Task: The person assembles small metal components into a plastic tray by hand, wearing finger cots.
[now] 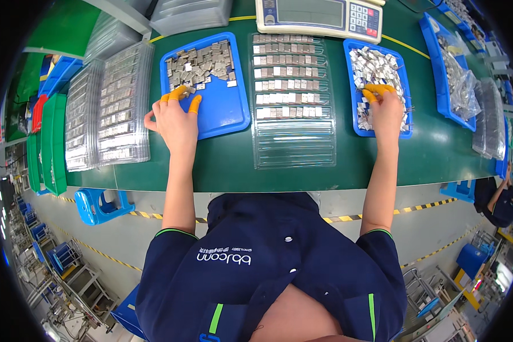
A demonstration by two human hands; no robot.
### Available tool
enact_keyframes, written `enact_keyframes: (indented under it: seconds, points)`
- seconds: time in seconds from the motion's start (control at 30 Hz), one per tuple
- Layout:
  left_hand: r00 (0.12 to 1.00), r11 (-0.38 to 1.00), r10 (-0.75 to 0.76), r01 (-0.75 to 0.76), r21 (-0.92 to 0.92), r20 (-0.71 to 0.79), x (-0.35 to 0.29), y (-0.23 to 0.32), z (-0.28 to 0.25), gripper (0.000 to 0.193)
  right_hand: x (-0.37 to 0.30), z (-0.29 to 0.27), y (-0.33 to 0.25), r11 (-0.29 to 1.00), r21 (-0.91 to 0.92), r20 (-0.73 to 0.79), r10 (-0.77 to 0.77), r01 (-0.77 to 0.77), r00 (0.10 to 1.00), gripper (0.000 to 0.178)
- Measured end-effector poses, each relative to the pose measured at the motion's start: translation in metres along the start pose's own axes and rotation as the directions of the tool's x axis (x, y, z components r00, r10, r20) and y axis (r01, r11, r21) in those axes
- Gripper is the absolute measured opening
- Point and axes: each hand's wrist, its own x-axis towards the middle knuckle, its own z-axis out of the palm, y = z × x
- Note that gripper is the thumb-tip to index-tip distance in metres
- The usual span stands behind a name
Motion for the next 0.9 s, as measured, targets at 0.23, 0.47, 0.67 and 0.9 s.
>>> enact_keyframes:
  seconds: [0.23, 0.47, 0.67, 0.9]
  points:
    - [0.995, 0.989, -0.097, 0.095, 0.116, 0.008, 0.005, -0.020, -0.006, 0.026, -0.008, -0.002, -0.001, 0.969, 0.231, -0.140, 0.127, -0.092, 0.982, 0.031]
    - [0.997, 0.987, -0.052, 0.044, 0.153, 0.050, 0.000, -0.030, 0.000, 0.026, -0.010, -0.003, -0.002, 0.891, 0.427, -0.172, 0.246, -0.152, 0.954, 0.027]
    - [1.000, 0.998, 0.002, 0.000, 0.062, -0.025, -0.001, -0.031, -0.014, 0.023, -0.018, -0.006, -0.002, 0.893, 0.449, -0.197, 0.128, -0.027, 0.972, 0.030]
    - [0.991, 0.992, 0.066, -0.078, 0.104, 0.117, 0.007, -0.030, -0.020, 0.026, -0.028, -0.010, -0.008, 0.920, 0.373, -0.182, 0.203, -0.123, 0.962, 0.026]
